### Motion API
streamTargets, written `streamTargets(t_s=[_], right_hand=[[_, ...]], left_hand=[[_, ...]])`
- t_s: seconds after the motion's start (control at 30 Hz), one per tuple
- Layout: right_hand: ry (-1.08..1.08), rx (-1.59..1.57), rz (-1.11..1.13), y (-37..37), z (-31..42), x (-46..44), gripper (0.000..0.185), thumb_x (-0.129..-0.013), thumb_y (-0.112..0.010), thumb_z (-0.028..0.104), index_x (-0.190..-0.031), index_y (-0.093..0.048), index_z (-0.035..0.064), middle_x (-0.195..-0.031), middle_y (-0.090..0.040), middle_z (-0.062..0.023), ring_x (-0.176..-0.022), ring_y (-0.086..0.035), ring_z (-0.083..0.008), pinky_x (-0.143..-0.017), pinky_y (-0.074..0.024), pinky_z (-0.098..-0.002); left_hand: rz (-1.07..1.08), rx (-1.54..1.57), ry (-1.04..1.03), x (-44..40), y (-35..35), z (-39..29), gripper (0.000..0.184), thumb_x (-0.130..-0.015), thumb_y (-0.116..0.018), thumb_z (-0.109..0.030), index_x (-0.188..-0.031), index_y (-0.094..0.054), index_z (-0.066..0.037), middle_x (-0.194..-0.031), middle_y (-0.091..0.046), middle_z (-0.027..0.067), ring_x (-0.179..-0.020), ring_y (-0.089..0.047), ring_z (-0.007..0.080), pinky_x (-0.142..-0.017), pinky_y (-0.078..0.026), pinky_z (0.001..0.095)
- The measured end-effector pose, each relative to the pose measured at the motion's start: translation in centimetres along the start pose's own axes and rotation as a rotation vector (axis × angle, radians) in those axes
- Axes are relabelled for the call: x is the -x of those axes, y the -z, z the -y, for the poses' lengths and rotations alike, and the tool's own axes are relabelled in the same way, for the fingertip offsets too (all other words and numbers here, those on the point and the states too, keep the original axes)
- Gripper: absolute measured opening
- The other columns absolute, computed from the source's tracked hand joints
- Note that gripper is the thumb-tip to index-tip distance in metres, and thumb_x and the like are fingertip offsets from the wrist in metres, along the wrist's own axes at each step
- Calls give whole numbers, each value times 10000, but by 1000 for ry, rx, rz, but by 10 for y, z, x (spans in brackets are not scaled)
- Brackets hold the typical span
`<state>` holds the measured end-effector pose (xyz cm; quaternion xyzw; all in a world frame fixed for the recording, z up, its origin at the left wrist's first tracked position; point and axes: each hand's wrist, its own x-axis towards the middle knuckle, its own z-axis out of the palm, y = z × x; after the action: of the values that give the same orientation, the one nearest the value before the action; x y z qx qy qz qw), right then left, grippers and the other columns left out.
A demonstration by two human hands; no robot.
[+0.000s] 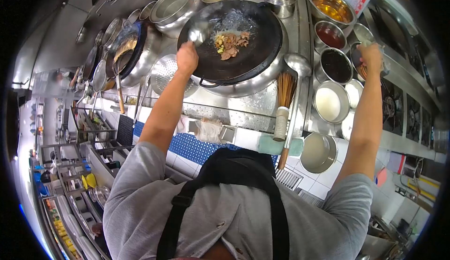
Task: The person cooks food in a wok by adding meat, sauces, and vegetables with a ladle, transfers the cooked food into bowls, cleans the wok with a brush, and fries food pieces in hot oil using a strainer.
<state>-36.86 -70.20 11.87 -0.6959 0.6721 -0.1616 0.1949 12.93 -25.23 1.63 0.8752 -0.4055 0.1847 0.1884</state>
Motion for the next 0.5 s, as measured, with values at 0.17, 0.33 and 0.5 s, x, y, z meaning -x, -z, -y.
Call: streamTargets(t_s=[0.17,0.33,0.5], right_hand=[[156,300,-305,-23,-9,-9,745,-798,-786,375,-1350,-457,0,-1198,-685,-270,-1079,-692,-407,-913,-544,-489],[332,202,-294,4,-13,-34,804,-778,-778,476,-1403,-448,91,-1251,-644,-305,-1182,-611,-470,-999,-485,-511],[834,-237,-510,31,67,14,656,-852,-764,420,-1334,-563,23,-1230,-656,-258,-1191,-626,-367,-1007,-476,-449]], left_hand=[[-51,90,24,9,32,-20,113,-930,-533,-69,-891,-628,-22,-906,-668,233,-871,-681,436,-789,-555,512],[281,-23,121,12,38,-3,200,-906,-520,-41,-999,-688,15,-1003,-705,275,-980,-701,430,-877,-567,496],[-79,746,704,45,123,-10,138,-957,-620,-56,-879,-603,56,-878,-711,197,-749,-744,261,-659,-603,363]])
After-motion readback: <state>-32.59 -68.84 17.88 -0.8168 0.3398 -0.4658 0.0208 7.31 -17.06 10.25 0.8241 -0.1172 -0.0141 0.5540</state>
